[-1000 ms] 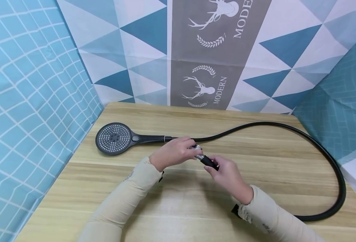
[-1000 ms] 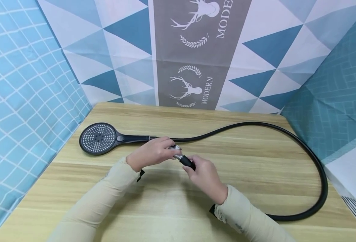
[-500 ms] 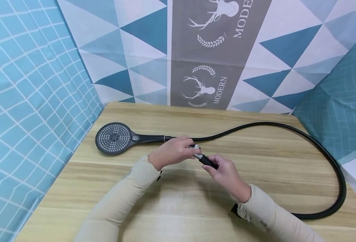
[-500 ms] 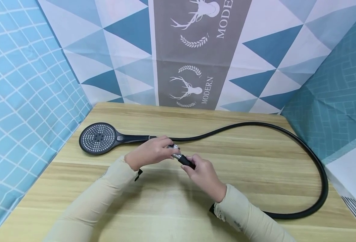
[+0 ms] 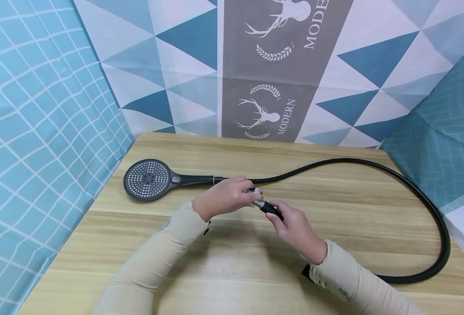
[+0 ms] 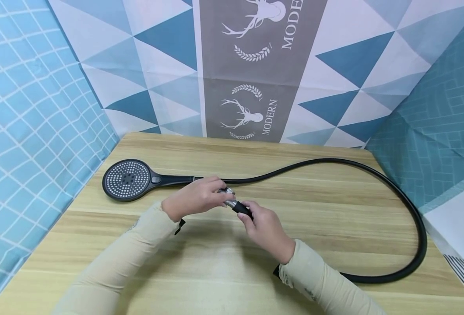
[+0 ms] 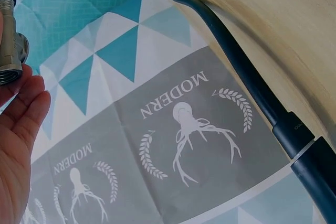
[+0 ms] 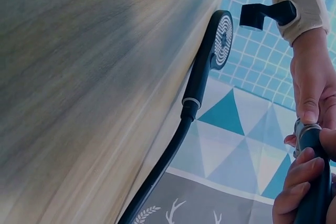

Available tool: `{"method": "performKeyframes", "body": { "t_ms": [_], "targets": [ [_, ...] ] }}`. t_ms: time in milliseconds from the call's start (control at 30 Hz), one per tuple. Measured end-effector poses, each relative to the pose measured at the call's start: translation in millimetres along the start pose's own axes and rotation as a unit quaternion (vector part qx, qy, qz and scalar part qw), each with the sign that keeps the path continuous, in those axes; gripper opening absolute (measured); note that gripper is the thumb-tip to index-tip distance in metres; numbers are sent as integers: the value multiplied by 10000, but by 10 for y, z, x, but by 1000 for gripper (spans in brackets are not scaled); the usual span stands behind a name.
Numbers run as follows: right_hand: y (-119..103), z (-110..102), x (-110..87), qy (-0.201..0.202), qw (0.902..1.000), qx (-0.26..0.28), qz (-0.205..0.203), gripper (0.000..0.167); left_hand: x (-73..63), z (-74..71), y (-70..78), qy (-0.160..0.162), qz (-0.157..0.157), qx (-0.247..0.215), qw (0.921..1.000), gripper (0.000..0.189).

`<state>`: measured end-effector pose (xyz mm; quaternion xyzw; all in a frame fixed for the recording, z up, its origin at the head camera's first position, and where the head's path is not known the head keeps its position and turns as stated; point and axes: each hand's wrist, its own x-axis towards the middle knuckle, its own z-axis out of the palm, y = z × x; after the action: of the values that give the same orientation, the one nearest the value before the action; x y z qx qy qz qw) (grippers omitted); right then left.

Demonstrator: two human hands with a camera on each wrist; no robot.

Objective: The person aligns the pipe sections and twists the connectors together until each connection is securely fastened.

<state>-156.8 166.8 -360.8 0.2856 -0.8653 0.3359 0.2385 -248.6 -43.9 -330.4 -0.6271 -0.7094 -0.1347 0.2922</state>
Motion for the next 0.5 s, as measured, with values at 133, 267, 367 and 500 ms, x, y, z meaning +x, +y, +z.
{"method": "performKeyframes", "body": {
  "t_ms": [133, 267, 367, 500],
  "targets": [
    [-11, -8, 1, -155, 9996, 1, 253, 23, -7, -1, 9, 2, -29, 43, 10000, 19],
    [-23, -31, 20, -480, 9966, 258, 625, 16, -17, -5, 21, -22, -43, 8, 10000, 22],
    [-28, -54, 38, -819, 9910, 532, 917, 12, -32, 3, 34, -53, -55, -78, 9999, 24],
    [-25, -72, 44, -1150, 9826, 795, 1224, 13, -61, 34, 52, -8, -46, -101, 9999, 24]
  ]
}}
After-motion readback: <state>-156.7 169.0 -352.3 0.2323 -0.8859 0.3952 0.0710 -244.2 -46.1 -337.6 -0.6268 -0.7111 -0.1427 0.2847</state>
